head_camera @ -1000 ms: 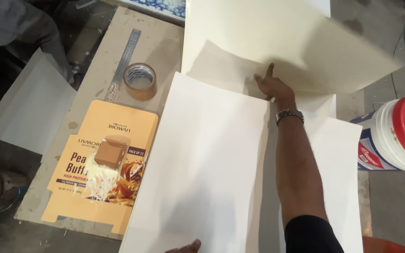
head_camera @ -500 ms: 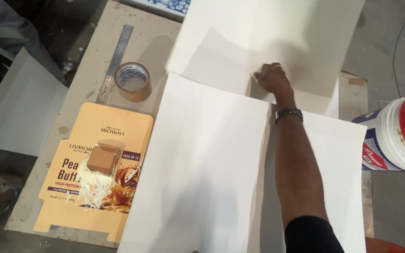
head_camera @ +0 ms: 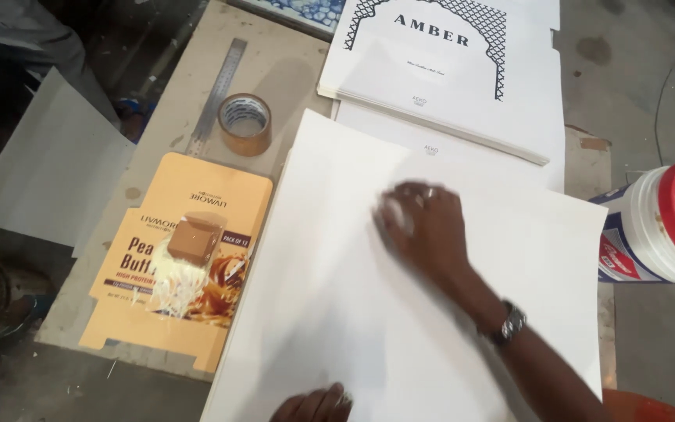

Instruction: The recorder is sorting, inspecting, and stacking large white sheets of cardstock on a workshop table.

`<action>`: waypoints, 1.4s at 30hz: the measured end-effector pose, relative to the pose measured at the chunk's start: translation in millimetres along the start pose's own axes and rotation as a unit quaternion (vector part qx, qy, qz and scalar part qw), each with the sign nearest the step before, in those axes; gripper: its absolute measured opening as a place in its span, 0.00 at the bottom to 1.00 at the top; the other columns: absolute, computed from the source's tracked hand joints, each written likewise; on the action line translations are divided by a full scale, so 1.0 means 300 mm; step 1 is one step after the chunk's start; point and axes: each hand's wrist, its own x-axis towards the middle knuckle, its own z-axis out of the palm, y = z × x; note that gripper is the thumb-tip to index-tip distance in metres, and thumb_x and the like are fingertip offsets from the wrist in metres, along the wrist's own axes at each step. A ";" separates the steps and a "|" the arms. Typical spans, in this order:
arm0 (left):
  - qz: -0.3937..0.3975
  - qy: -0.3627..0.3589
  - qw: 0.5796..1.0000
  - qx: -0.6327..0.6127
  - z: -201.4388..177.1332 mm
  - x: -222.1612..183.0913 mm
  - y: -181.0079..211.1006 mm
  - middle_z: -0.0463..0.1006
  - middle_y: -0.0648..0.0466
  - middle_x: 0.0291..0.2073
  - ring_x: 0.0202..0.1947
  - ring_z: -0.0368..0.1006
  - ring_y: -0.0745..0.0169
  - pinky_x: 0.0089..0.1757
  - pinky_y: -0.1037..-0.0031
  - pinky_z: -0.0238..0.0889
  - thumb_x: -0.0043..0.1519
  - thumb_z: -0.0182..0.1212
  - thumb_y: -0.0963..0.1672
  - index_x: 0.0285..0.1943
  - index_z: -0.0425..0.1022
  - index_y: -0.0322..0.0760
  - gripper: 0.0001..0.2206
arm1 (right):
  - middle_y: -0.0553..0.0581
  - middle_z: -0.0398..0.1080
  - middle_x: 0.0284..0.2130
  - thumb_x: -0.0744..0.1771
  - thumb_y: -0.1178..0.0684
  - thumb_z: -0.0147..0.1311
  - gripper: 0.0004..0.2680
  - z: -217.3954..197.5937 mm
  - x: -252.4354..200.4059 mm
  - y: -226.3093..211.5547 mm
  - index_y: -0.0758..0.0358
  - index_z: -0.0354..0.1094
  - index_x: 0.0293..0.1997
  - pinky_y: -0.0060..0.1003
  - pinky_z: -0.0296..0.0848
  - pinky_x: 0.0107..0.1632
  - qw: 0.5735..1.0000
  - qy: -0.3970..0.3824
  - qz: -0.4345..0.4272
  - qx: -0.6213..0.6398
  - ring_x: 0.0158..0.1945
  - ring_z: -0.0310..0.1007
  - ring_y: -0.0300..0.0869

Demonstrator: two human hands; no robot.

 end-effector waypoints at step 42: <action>-0.228 -0.128 0.948 0.183 -0.399 0.333 -0.674 0.56 0.47 0.77 0.73 0.50 0.31 0.65 0.41 0.47 0.57 0.66 0.49 0.55 0.81 0.39 0.19 | 0.57 0.68 0.62 0.67 0.48 0.62 0.15 0.027 -0.208 -0.114 0.58 0.72 0.60 0.50 0.54 0.67 0.997 0.026 0.013 0.078 0.67 0.57 0.50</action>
